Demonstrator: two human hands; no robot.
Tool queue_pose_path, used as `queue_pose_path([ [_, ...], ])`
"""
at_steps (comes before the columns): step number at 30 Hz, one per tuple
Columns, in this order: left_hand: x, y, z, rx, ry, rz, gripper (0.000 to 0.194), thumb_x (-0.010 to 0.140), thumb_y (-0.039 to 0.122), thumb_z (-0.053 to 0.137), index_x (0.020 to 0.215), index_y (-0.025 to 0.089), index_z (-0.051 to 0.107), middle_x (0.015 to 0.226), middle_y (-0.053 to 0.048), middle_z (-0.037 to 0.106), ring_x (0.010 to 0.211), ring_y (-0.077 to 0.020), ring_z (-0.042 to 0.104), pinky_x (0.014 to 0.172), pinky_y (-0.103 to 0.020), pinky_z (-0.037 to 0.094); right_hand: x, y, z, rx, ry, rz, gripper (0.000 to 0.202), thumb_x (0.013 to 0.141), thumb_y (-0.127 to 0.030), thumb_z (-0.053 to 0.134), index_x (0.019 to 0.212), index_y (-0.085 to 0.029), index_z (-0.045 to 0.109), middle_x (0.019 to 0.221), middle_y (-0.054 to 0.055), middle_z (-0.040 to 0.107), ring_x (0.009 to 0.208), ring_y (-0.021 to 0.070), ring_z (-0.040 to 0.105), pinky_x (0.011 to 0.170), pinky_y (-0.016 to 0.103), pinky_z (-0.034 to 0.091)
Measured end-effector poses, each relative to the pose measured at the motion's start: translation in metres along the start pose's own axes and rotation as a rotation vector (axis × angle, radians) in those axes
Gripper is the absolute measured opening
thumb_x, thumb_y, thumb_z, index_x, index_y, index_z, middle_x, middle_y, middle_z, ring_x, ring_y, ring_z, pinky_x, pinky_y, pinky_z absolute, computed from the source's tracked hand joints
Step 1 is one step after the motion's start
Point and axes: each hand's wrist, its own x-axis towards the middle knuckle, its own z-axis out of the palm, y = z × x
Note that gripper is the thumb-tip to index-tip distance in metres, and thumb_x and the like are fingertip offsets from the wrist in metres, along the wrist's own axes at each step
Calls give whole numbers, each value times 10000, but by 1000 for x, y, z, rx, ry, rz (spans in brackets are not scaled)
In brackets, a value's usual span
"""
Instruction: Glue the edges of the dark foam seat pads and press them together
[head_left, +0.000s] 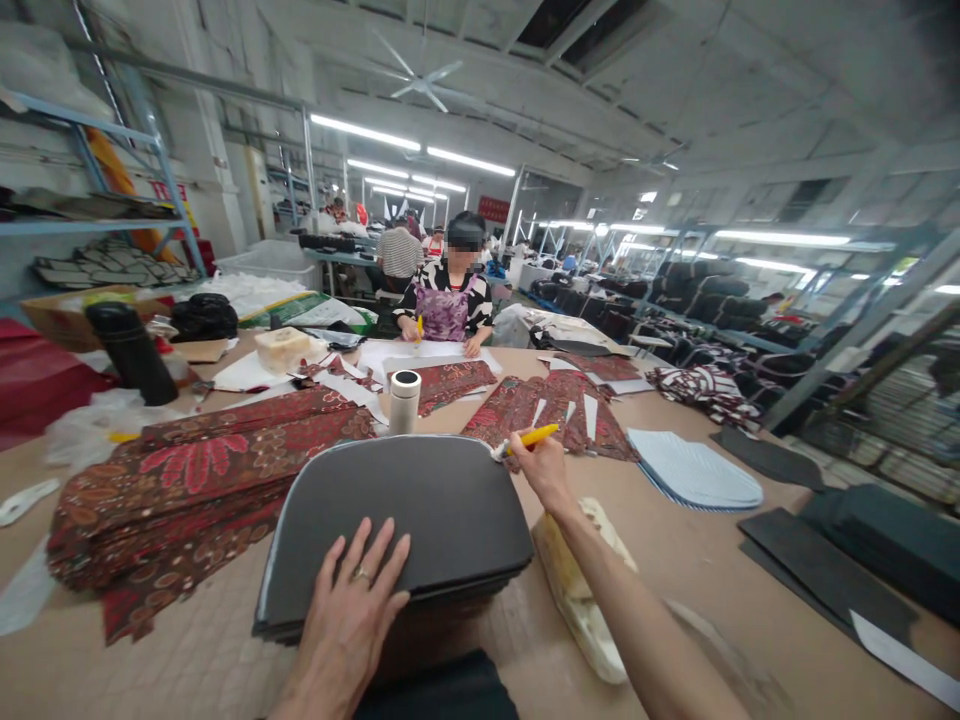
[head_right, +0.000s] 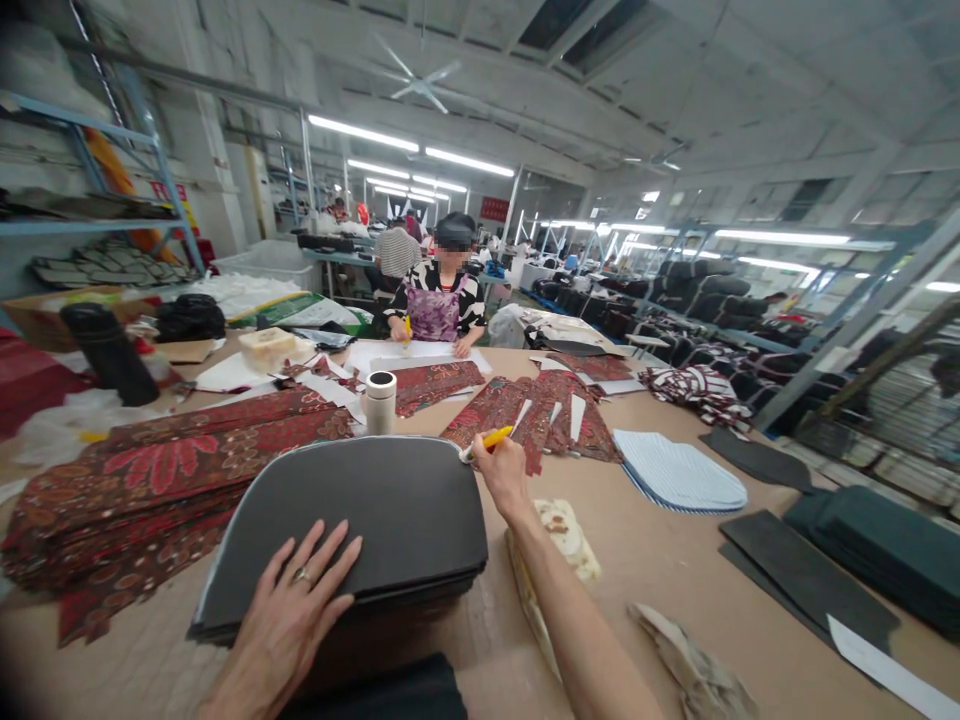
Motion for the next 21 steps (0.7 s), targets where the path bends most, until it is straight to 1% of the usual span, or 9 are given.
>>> queue_pose_path([
  [3, 1, 1, -2, 5, -25, -2, 367, 868, 273, 442, 1211, 281, 572, 1280, -31, 575, 1177, -280, 513, 959, -417, 326, -19, 3, -16, -42, 19, 8, 341, 769, -411, 431, 610, -187, 633, 573, 71, 642, 569, 200, 602, 568, 277, 377],
  [6, 2, 1, -6, -3, -65, -4, 370, 870, 272, 450, 1220, 272, 568, 1295, -40, 560, 1191, -287, 502, 960, -426, 332, -40, 4, -30, -64, 40, 23, 326, 767, -412, 436, 629, -193, 634, 542, 62, 620, 556, 202, 593, 553, 277, 367],
  [10, 2, 1, -8, -27, -109, -15, 375, 874, 273, 450, 1231, 267, 562, 1314, -46, 541, 1211, -295, 485, 960, -438, 345, -77, 2, -47, -55, 31, 32, 342, 801, -428, 438, 656, -198, 646, 527, 35, 599, 527, 183, 579, 537, 268, 376],
  [12, 1, 2, -6, -39, -123, -24, 378, 874, 273, 455, 1237, 266, 559, 1320, -48, 533, 1219, -300, 478, 962, -447, 351, -99, 0, -56, -38, 29, 18, 351, 823, -432, 439, 678, -198, 656, 573, 37, 624, 563, 180, 593, 571, 271, 404],
  [15, 3, 6, -6, -109, -180, -65, 381, 871, 272, 462, 1239, 264, 559, 1332, -63, 520, 1241, -313, 455, 980, -478, 352, -136, -6, -70, 19, 51, -3, 314, 832, -436, 474, 780, -198, 672, 767, 55, 687, 715, 188, 629, 706, 290, 447],
  [16, 5, 7, -8, -153, -209, -92, 373, 871, 282, 460, 1227, 259, 571, 1329, -72, 522, 1245, -323, 448, 985, -498, 350, -148, -10, -74, 39, 61, 3, 307, 828, -443, 490, 814, -197, 673, 832, 61, 692, 761, 191, 633, 743, 296, 453],
  [18, 12, 2, -20, -284, -271, -158, 362, 886, 318, 427, 1198, 245, 593, 1324, -84, 526, 1257, -330, 434, 997, -532, 344, -166, -19, -83, 72, 114, 24, 315, 816, -458, 516, 875, -192, 672, 917, 65, 689, 830, 196, 630, 799, 307, 458],
  [20, 20, -13, -37, -473, -298, -239, 393, 911, 352, 353, 1202, 227, 586, 1332, -84, 521, 1269, -293, 427, 1023, -510, 340, -175, -32, -87, 119, 181, 38, 329, 803, -465, 533, 924, -192, 671, 939, 59, 686, 872, 199, 624, 834, 317, 459],
  [21, 23, -26, -47, -576, -288, -289, 420, 920, 354, 315, 1233, 211, 557, 1338, -83, 516, 1268, -257, 431, 1043, -467, 337, -176, -41, -87, 156, 199, 43, 331, 797, -466, 541, 935, -194, 671, 934, 53, 687, 877, 198, 622, 842, 320, 460],
])
